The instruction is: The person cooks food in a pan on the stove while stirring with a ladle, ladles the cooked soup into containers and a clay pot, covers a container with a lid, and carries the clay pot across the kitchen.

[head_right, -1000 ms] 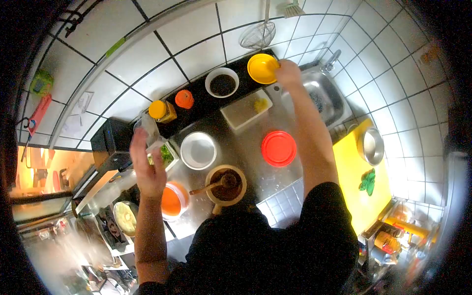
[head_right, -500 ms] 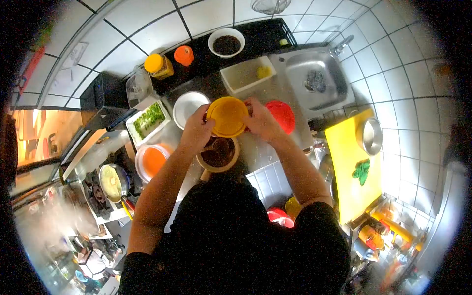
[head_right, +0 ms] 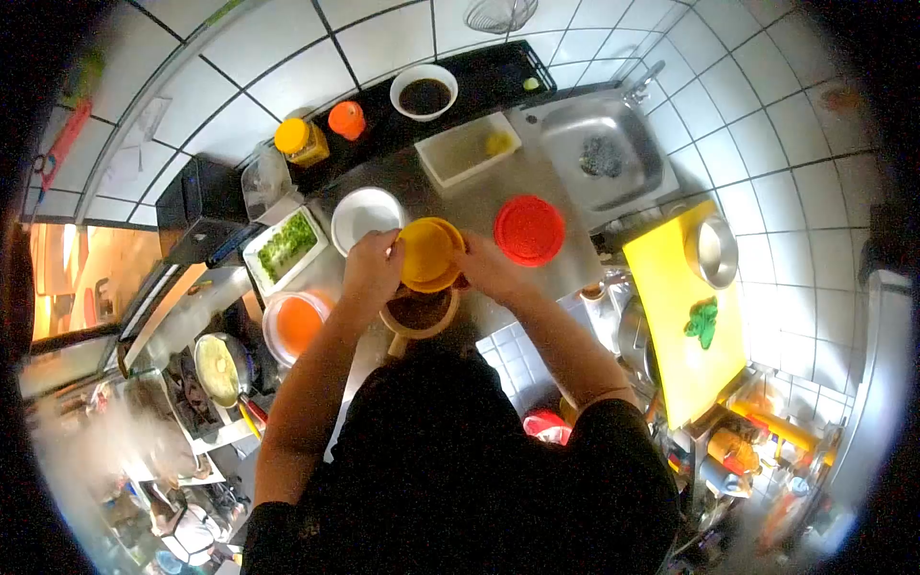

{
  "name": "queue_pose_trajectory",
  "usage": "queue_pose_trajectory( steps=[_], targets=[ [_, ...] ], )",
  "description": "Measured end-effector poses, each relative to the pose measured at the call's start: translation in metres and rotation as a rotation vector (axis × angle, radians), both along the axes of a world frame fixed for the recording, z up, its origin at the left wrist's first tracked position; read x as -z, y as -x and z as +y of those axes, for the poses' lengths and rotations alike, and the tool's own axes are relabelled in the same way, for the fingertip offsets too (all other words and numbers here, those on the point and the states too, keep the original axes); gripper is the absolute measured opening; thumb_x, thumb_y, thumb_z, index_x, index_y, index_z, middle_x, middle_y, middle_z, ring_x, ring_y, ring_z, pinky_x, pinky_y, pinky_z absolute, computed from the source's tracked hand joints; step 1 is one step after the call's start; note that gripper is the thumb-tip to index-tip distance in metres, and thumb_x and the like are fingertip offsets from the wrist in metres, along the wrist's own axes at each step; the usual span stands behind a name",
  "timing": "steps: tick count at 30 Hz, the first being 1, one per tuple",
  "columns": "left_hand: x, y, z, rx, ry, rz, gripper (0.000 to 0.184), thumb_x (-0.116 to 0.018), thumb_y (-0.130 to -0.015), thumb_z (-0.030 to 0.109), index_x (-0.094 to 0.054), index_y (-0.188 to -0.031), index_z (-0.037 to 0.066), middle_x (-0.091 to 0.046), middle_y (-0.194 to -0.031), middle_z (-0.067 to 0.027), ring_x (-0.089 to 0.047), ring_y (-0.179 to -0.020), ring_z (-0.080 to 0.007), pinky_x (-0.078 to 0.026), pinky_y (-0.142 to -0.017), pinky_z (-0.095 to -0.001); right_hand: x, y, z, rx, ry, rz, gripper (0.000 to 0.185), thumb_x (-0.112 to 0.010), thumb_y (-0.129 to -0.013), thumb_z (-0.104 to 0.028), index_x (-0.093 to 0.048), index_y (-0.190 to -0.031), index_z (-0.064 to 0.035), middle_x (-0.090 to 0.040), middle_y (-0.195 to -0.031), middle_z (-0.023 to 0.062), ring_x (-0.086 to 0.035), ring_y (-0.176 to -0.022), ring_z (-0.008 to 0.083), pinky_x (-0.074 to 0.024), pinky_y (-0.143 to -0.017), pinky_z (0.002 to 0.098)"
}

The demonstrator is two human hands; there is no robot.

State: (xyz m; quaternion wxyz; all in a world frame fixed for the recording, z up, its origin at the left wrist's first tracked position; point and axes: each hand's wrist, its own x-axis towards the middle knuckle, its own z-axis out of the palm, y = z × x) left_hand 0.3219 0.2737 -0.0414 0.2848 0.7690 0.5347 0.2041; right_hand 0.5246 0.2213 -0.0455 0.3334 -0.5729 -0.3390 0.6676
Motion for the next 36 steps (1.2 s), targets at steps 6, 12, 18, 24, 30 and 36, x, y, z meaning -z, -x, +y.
queue_pose_trajectory(
  steps=[6, 12, 18, 24, 30, 36],
  targets=[
    [-0.006, 0.025, 0.007, -0.283, 0.131, -0.231, 0.025, -0.054, -0.097, 0.019, -0.066, -0.104, -0.001, -0.067, -0.086, -0.0239, -0.067, -0.073, -0.0372, -0.053, -0.067, -0.0437, 0.001, -0.016, 0.009, -0.006, 0.025, -0.115, 0.032, -0.054, -0.095, -0.016, -0.051, -0.122, 0.0010, -0.065, -0.087, 0.0115, -0.063, -0.060, 0.0181, -0.0546, -0.055, 0.0314],
    [-0.022, 0.063, -0.009, -0.505, 0.386, -0.606, 0.026, -0.052, -0.098, 0.016, -0.065, -0.104, -0.005, -0.065, -0.075, -0.0073, -0.059, -0.054, -0.0134, -0.046, -0.049, -0.0258, 0.061, -0.088, 0.083, 0.381, -0.224, -0.281, 0.033, -0.051, -0.095, -0.018, -0.048, -0.122, 0.0016, -0.063, -0.098, 0.0131, -0.064, -0.066, 0.0232, -0.0561, -0.057, 0.0365],
    [-0.009, 0.093, -0.054, -0.593, 0.513, -0.788, 0.023, -0.052, -0.098, 0.014, -0.065, -0.104, -0.004, -0.065, -0.078, -0.0072, -0.058, -0.057, -0.0120, -0.045, -0.049, -0.0248, 0.016, -0.140, 0.195, 0.571, -0.225, -0.378, 0.033, -0.052, -0.093, -0.016, -0.054, -0.117, 0.0063, -0.066, -0.091, 0.0149, -0.067, -0.068, 0.0225, -0.0575, -0.058, 0.0321],
    [-0.004, 0.103, -0.082, -0.657, 0.551, -0.866, 0.023, -0.051, -0.100, 0.015, -0.065, -0.103, -0.003, -0.065, -0.078, -0.0069, -0.059, -0.059, -0.0126, -0.047, -0.052, -0.0262, 0.056, -0.179, 0.275, 0.541, -0.126, -0.540, 0.035, -0.058, -0.092, -0.024, -0.064, -0.104, 0.0085, -0.069, -0.084, 0.0168, -0.069, -0.067, 0.0220, -0.0561, -0.058, 0.0307],
    [-0.004, 0.109, -0.084, -0.676, 0.515, -0.889, 0.021, -0.051, -0.100, 0.011, -0.064, -0.105, -0.004, -0.066, -0.084, -0.0074, -0.061, -0.062, -0.0145, -0.050, -0.052, -0.0275, 0.014, -0.121, 0.196, 0.508, -0.658, -1.164, 0.045, -0.066, -0.092, -0.041, -0.067, -0.112, -0.0007, -0.072, -0.093, 0.0102, -0.067, -0.080, 0.0227, -0.0516, -0.075, 0.0351],
    [-0.002, 0.087, -0.079, -0.618, 0.589, -0.854, 0.023, -0.053, -0.099, 0.012, -0.062, -0.109, -0.006, -0.067, -0.084, -0.0102, -0.062, -0.063, -0.0152, -0.049, -0.052, -0.0277, 0.020, 0.016, 0.008, -0.241, -0.171, -0.126, 0.042, -0.056, -0.101, -0.032, -0.054, -0.135, -0.0080, -0.067, -0.103, 0.0022, -0.062, -0.079, 0.0098, -0.0485, -0.061, 0.0233]
  ],
)
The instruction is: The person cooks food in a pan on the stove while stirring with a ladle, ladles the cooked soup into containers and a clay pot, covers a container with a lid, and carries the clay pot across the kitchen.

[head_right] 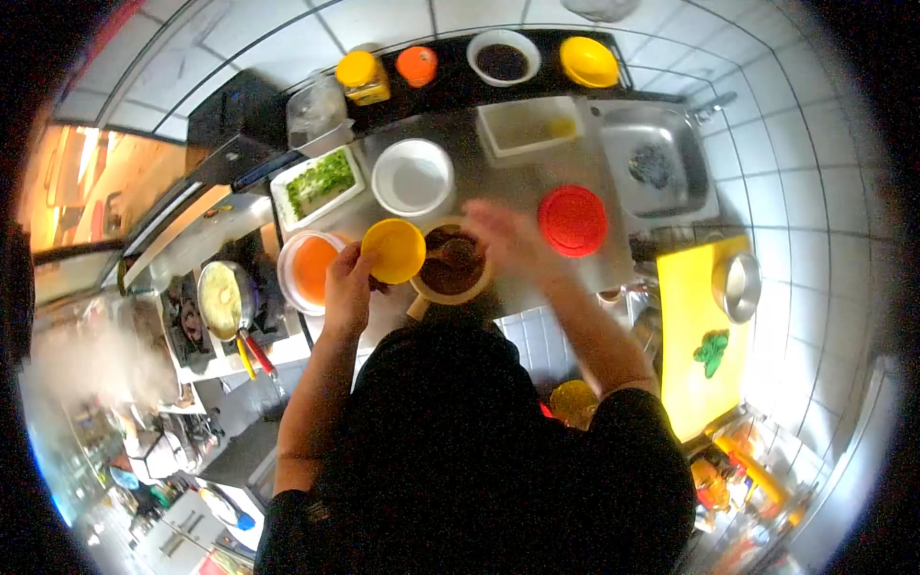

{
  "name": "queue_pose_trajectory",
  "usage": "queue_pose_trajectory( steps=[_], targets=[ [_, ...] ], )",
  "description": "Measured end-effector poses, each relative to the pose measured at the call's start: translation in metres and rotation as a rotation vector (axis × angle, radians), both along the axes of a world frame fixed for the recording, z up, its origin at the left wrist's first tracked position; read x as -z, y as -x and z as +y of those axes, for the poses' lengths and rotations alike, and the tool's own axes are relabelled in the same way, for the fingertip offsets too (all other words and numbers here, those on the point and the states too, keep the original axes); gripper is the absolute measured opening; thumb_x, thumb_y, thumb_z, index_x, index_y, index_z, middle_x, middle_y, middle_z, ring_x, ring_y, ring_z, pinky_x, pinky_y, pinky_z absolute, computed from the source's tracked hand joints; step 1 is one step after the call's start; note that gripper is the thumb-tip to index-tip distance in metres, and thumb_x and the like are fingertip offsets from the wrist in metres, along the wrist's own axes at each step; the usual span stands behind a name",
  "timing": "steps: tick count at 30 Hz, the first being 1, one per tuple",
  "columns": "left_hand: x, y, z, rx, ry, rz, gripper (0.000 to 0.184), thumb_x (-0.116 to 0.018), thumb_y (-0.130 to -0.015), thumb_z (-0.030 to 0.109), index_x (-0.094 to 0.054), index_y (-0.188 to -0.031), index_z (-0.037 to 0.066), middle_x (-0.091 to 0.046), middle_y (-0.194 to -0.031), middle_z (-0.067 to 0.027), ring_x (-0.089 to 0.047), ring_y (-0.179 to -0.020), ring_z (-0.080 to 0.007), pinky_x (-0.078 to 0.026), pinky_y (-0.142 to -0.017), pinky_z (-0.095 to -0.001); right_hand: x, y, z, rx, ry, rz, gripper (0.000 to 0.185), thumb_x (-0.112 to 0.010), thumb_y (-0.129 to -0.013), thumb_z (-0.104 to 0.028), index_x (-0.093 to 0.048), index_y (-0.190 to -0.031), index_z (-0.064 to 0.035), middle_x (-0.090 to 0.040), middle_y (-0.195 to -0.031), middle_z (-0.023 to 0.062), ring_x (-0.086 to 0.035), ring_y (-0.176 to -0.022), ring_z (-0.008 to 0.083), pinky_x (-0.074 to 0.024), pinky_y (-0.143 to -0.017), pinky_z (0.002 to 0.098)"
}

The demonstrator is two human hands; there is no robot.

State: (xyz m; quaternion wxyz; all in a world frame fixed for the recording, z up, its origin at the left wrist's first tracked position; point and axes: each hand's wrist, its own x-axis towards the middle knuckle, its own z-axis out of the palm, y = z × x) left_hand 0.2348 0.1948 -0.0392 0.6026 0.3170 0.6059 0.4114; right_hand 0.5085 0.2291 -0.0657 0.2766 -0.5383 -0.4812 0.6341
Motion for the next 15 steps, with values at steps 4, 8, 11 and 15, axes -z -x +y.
queue_pose_trajectory(
  steps=[4, 8, 11, 15],
  targets=[
    [0.010, -0.028, -0.004, 0.174, 0.050, 0.006, 0.023, -0.055, -0.099, 0.015, -0.063, -0.109, -0.004, -0.068, -0.085, -0.0091, -0.063, -0.064, -0.0150, -0.051, -0.054, -0.0269, -0.002, 0.048, -0.066, 0.164, 0.270, 0.332, 0.046, -0.057, -0.100, -0.030, -0.048, -0.140, -0.0099, -0.064, -0.094, 0.0034, -0.062, -0.072, 0.0122, -0.0470, -0.058, 0.0235],
    [0.025, -0.055, -0.010, 0.485, 0.039, 0.141, 0.025, -0.055, -0.100, 0.016, -0.063, -0.114, -0.003, -0.068, -0.092, -0.0092, -0.066, -0.074, -0.0166, -0.054, -0.062, -0.0282, 0.030, 0.038, -0.098, 0.380, 0.402, 0.489, 0.026, -0.059, -0.096, -0.018, -0.057, -0.119, -0.0076, -0.064, -0.089, 0.0043, -0.059, -0.068, 0.0125, -0.0450, -0.055, 0.0237],
    [0.010, -0.068, -0.012, 0.519, 0.246, -0.135, 0.026, -0.056, -0.101, 0.017, -0.060, -0.118, -0.002, -0.067, -0.095, -0.0107, -0.067, -0.077, -0.0181, -0.055, -0.065, -0.0294, 0.078, -0.002, -0.102, 0.392, 0.585, 0.413, 0.030, -0.061, -0.092, -0.018, -0.059, -0.118, -0.0031, -0.065, -0.085, 0.0045, -0.056, -0.059, 0.0137, -0.0427, -0.048, 0.0255],
    [0.010, -0.059, -0.026, 0.508, 0.147, -0.116, 0.034, -0.057, -0.101, 0.021, -0.055, -0.124, -0.005, -0.066, -0.098, -0.0120, -0.068, -0.079, -0.0192, -0.057, -0.065, -0.0289, 0.067, -0.125, -0.068, 0.169, 0.285, -0.290, 0.014, -0.059, -0.091, -0.016, -0.067, -0.094, -0.0042, -0.060, -0.073, 0.0047, -0.058, -0.059, 0.0151, -0.0494, -0.054, 0.0285]
  ],
)
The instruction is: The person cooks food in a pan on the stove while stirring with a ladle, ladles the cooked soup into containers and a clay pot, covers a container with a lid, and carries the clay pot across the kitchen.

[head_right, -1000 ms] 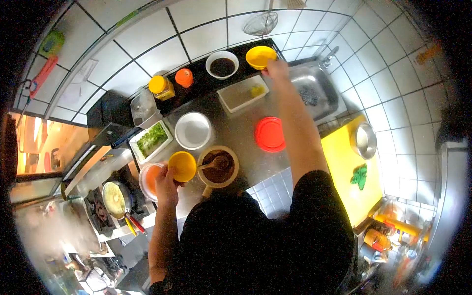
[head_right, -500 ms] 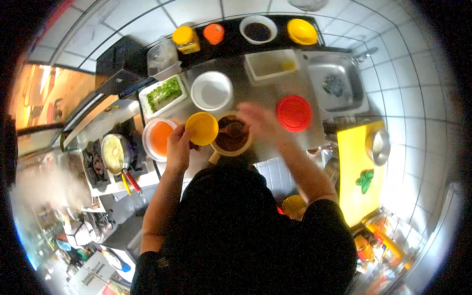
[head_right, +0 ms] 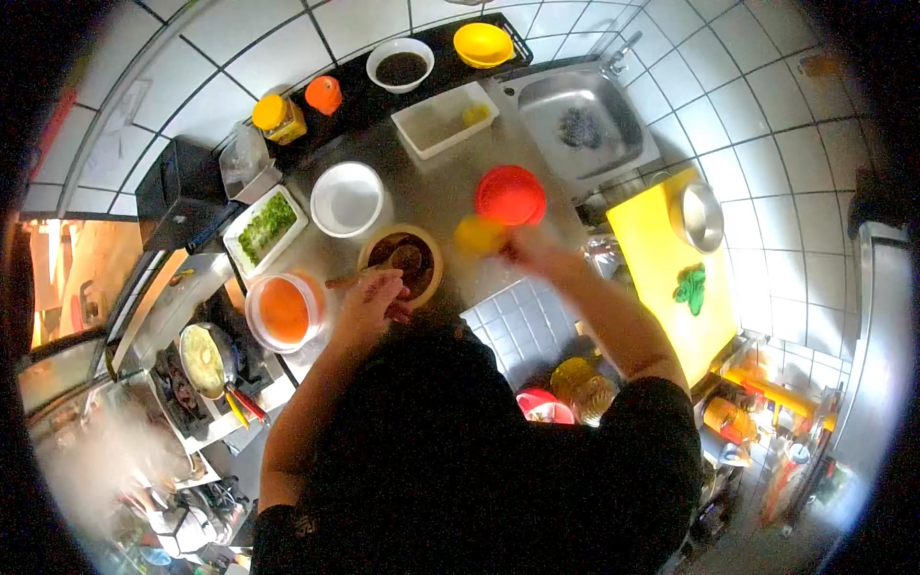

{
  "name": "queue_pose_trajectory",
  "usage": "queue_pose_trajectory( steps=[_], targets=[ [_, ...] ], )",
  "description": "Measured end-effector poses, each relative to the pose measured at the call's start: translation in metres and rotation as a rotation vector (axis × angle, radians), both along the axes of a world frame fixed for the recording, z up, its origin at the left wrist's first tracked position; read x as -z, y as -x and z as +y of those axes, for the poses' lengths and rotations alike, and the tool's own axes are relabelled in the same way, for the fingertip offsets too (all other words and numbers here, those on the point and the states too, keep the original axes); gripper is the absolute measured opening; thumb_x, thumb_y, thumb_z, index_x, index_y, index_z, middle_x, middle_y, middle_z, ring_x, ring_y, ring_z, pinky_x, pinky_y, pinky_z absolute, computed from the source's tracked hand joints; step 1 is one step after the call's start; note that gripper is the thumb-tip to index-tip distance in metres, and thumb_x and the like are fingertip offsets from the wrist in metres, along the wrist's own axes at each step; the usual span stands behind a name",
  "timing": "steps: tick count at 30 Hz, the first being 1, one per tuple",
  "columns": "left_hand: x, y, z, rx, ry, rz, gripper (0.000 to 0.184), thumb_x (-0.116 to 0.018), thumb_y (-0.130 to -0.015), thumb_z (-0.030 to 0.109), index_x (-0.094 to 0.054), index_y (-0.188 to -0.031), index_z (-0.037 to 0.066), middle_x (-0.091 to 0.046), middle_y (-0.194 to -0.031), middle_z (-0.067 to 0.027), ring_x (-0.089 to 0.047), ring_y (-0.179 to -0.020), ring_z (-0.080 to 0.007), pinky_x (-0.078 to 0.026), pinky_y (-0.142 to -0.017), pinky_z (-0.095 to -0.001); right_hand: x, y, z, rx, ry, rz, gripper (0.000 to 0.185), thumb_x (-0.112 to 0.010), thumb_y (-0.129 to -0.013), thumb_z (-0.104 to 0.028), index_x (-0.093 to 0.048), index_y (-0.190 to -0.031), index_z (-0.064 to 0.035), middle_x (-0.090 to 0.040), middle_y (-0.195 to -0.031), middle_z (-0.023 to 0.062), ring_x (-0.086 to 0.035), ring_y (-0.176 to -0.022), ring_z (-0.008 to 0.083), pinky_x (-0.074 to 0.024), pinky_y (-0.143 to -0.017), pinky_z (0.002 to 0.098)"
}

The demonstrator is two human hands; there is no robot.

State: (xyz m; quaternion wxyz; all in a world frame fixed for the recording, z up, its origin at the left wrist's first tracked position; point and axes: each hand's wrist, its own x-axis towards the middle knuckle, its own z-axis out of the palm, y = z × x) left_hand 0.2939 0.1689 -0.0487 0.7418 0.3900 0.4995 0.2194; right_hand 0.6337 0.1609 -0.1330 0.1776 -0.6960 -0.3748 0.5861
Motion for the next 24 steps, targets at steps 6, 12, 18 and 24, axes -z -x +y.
queue_pose_trajectory(
  steps=[6, 12, 18, 24],
  targets=[
    [0.010, 0.053, -0.023, -0.125, -0.049, -0.040, 0.032, -0.058, -0.100, 0.015, -0.055, -0.125, -0.005, -0.066, -0.099, -0.0116, -0.067, -0.078, -0.0177, -0.057, -0.069, -0.0296, 0.022, -0.104, 0.026, 0.970, -0.084, 0.435, 0.014, -0.055, -0.090, -0.015, -0.061, -0.096, -0.0036, -0.056, -0.063, 0.0042, -0.045, -0.044, 0.0134, -0.0338, -0.040, 0.0246],
    [-0.022, 0.121, -0.052, -0.338, -0.176, 0.066, 0.030, -0.058, -0.100, 0.012, -0.057, -0.125, -0.003, -0.065, -0.099, -0.0072, -0.065, -0.079, -0.0143, -0.055, -0.071, -0.0271, 0.087, 0.026, -0.034, 0.606, -0.031, 0.041, 0.042, -0.064, -0.086, -0.010, -0.051, -0.126, -0.0121, -0.063, -0.090, 0.0105, -0.062, -0.061, 0.0215, -0.0529, -0.050, 0.0304],
    [-0.051, 0.215, -0.107, -0.494, -0.731, 0.822, 0.034, -0.068, -0.088, 0.007, -0.061, -0.120, -0.003, -0.065, -0.096, -0.0152, -0.066, -0.074, -0.0208, -0.055, -0.065, -0.0321, 0.167, 0.035, -0.033, 0.049, -0.236, -0.381, 0.053, -0.065, -0.091, -0.020, -0.045, -0.140, -0.0136, -0.066, -0.101, 0.0148, -0.067, -0.070, 0.0257, -0.0576, -0.061, 0.0366],
    [-0.002, 0.341, -0.146, -0.516, -0.782, 1.742, 0.048, -0.070, -0.085, 0.027, -0.058, -0.123, 0.001, -0.059, -0.105, -0.0259, -0.062, -0.095, -0.0406, -0.053, -0.079, -0.0490, 0.114, 0.070, -0.056, 0.042, -0.605, -0.955, 0.059, -0.068, -0.087, -0.027, -0.051, -0.138, -0.0027, -0.062, -0.122, 0.0253, -0.062, -0.106, 0.0398, -0.0494, -0.091, 0.0469]
  ],
)
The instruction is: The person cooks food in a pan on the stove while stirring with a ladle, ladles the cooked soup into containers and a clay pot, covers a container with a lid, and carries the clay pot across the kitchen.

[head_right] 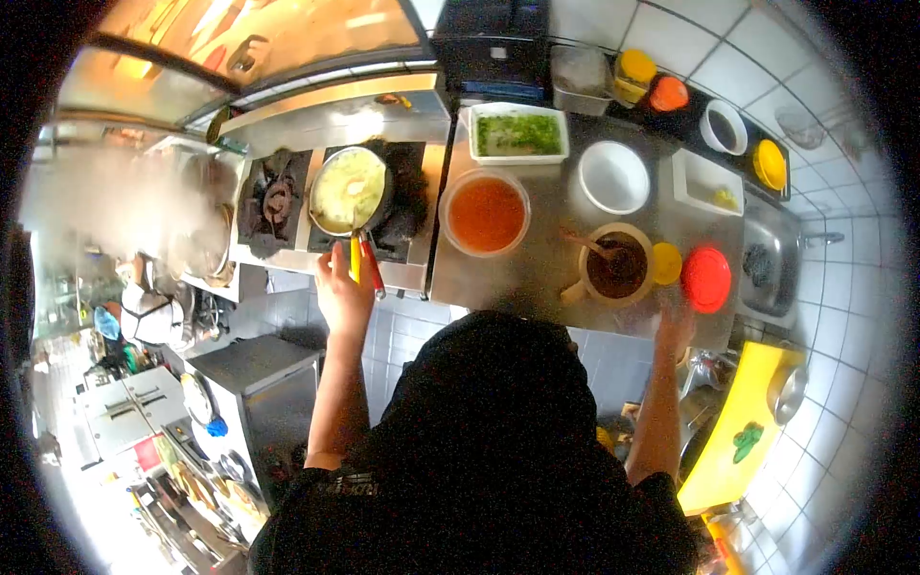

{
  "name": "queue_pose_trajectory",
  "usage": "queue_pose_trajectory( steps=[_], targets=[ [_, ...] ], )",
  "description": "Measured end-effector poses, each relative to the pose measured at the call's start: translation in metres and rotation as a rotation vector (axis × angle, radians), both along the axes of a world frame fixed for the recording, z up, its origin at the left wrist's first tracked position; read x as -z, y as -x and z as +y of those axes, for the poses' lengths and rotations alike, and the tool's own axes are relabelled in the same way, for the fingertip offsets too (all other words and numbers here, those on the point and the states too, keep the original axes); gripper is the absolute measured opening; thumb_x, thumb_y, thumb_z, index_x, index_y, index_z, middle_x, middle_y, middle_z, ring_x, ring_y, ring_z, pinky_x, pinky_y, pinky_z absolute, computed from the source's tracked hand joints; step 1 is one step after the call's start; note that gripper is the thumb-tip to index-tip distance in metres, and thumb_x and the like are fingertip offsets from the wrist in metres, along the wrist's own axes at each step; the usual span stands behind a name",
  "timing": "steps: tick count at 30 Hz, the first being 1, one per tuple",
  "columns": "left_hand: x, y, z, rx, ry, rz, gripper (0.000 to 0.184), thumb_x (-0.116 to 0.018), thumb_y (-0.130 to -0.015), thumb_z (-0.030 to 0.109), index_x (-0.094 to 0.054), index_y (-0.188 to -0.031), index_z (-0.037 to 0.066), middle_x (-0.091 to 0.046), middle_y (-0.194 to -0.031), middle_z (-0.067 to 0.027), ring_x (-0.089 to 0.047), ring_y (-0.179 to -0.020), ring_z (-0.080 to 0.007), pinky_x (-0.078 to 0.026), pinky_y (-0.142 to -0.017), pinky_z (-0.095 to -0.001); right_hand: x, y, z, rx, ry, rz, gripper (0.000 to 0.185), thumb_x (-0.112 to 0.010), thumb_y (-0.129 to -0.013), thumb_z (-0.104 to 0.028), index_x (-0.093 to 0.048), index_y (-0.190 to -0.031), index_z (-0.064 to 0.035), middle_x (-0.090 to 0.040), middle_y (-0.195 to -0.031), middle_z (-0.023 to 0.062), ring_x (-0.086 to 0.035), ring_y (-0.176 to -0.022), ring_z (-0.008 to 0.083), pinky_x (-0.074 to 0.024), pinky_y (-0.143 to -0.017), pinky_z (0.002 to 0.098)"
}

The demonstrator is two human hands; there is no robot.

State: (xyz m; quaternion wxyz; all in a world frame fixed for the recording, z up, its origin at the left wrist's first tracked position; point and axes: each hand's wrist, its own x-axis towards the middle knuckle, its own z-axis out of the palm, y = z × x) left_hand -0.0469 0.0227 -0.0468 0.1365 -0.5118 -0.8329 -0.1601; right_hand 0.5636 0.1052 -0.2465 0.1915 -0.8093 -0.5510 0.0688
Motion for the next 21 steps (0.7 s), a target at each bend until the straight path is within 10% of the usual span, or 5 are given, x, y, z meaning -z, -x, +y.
queue_pose_trajectory(
  steps=[3, 6, 14, 21],
  targets=[
    [0.030, 0.036, 0.004, -0.127, 0.247, -0.324, 0.042, -0.070, -0.087, 0.033, -0.058, -0.109, 0.000, -0.063, -0.096, -0.0284, -0.065, -0.087, -0.0464, -0.054, -0.076, -0.0530, -0.031, 0.027, -0.017, 0.067, 0.000, 0.040, 0.065, -0.071, -0.084, -0.031, -0.050, -0.139, -0.0030, -0.057, -0.132, 0.0264, -0.056, -0.117, 0.0416, -0.0444, -0.099, 0.0496],
    [0.075, 0.076, 0.014, -0.041, 0.183, -0.526, 0.023, -0.060, -0.083, 0.011, -0.060, -0.104, 0.002, -0.067, -0.084, -0.0282, -0.067, -0.082, -0.0454, -0.055, -0.076, -0.0521, -0.028, 0.029, -0.029, 0.188, 0.040, 0.144, 0.068, -0.072, -0.084, -0.036, -0.050, -0.141, -0.0051, -0.053, -0.135, 0.0255, -0.054, -0.119, 0.0424, -0.0442, -0.101, 0.0478],
    [-0.044, 0.131, -0.003, 0.123, 0.520, -0.209, 0.019, -0.053, -0.089, 0.013, -0.071, -0.090, 0.009, -0.071, -0.089, -0.0194, -0.069, -0.085, -0.0388, -0.056, -0.078, -0.0467, 0.034, -0.024, -0.092, 0.273, 0.190, -0.095, 0.079, -0.070, -0.084, -0.051, -0.047, -0.138, 0.0029, -0.053, -0.132, 0.0270, -0.053, -0.119, 0.0450, -0.0430, -0.104, 0.0475],
    [-0.018, 0.145, 0.020, 0.113, 0.551, -0.097, 0.023, -0.050, -0.096, 0.024, -0.069, -0.092, 0.011, -0.071, -0.088, -0.0184, -0.070, -0.085, -0.0382, -0.056, -0.074, -0.0485, 0.050, -0.001, -0.145, 0.213, 0.310, -0.237, 0.061, -0.060, -0.090, -0.039, -0.052, -0.132, 0.0045, -0.055, -0.133, 0.0267, -0.054, -0.122, 0.0427, -0.0419, -0.106, 0.0476]
  ],
)
